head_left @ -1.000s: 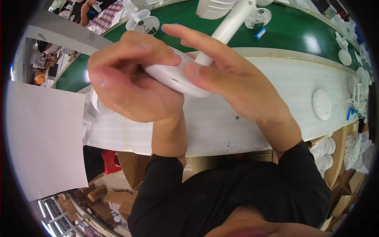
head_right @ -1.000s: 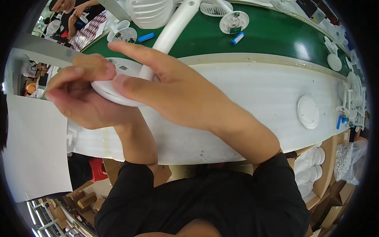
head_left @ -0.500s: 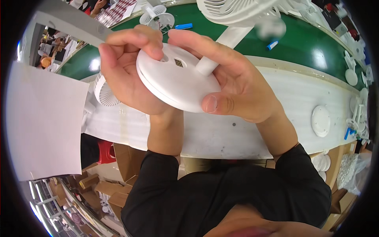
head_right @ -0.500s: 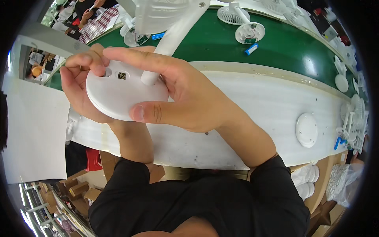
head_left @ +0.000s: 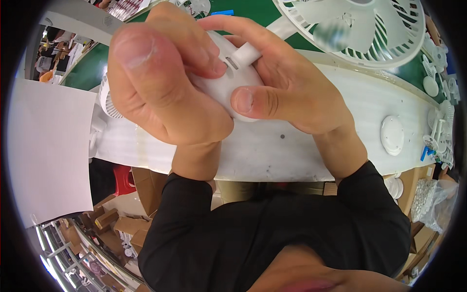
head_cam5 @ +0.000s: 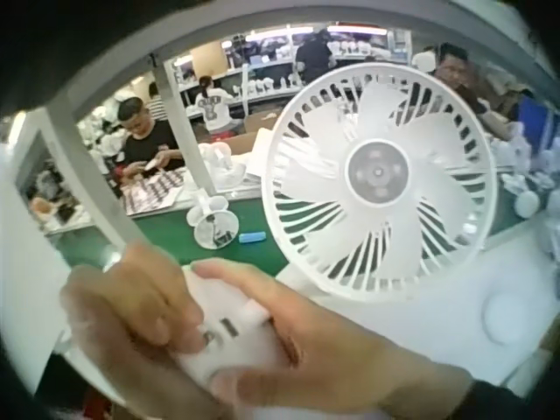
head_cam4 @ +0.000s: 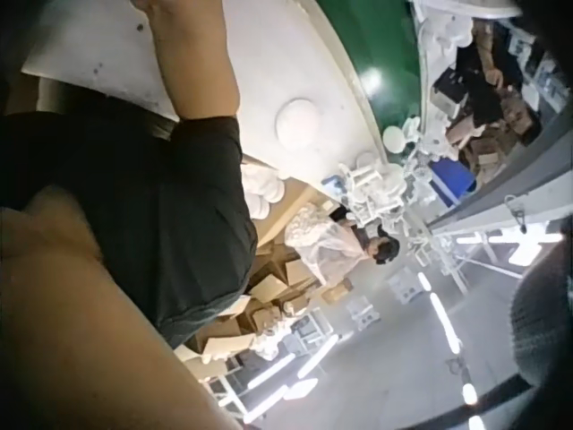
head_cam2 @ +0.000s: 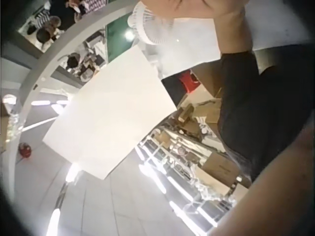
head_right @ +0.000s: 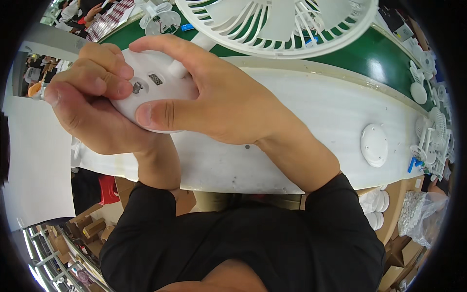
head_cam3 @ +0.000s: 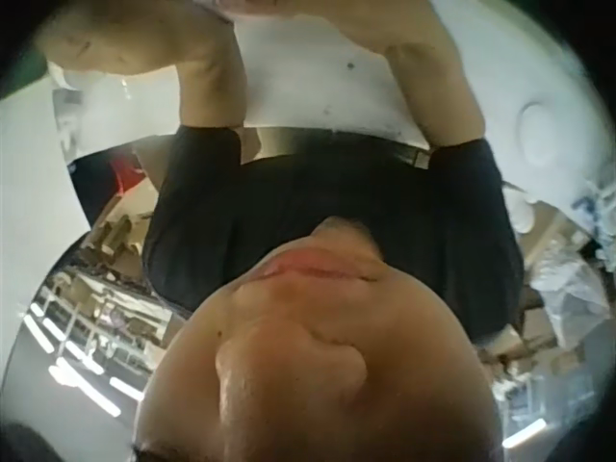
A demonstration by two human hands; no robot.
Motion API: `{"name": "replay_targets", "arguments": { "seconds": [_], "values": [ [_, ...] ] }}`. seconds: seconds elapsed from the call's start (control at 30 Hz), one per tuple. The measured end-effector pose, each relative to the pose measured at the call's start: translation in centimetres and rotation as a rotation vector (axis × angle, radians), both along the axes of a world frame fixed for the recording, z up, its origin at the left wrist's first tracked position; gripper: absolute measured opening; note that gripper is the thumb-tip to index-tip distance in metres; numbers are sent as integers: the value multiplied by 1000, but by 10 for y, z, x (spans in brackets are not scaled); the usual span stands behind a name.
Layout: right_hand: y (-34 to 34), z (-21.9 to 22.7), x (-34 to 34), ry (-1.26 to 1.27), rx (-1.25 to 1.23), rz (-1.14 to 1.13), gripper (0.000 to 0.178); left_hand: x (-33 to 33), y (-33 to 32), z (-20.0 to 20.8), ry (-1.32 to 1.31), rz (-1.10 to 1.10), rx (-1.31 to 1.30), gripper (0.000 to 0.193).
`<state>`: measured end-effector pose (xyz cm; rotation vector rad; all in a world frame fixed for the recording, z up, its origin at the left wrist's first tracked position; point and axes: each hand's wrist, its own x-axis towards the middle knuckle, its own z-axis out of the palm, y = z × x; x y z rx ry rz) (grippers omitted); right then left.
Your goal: Assembling small portable battery-powered fans on a production line.
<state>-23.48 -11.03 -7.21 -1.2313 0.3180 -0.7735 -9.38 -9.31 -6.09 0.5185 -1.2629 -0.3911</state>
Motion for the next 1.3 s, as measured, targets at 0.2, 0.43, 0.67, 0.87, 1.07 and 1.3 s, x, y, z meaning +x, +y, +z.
{"name": "replay_targets", "arguments": {
  "seconds": [0.2,0.43,0.67,0.87,1.07,1.3],
  "values": [
    [3,-9,11,-119,-157,-116,79,-1,-6,10,110,-54,-16,48],
    [4,1,7,-15,18,-70,92,6,-4,5,-61,-99,18,51],
    [-1,5,-8,143,-168,-60,88,-6,-4,-2,50,-219,55,52],
    [-3,-7,3,-5,-360,-119,93,-1,-9,7,171,-311,15,54],
    [-6,-4,1,-38,-260,-87,97,2,-1,1,-2,-279,15,56],
    [-7,-8,4,-124,-434,-97,93,-31,-4,19,396,-284,165,51]
  ]
}}
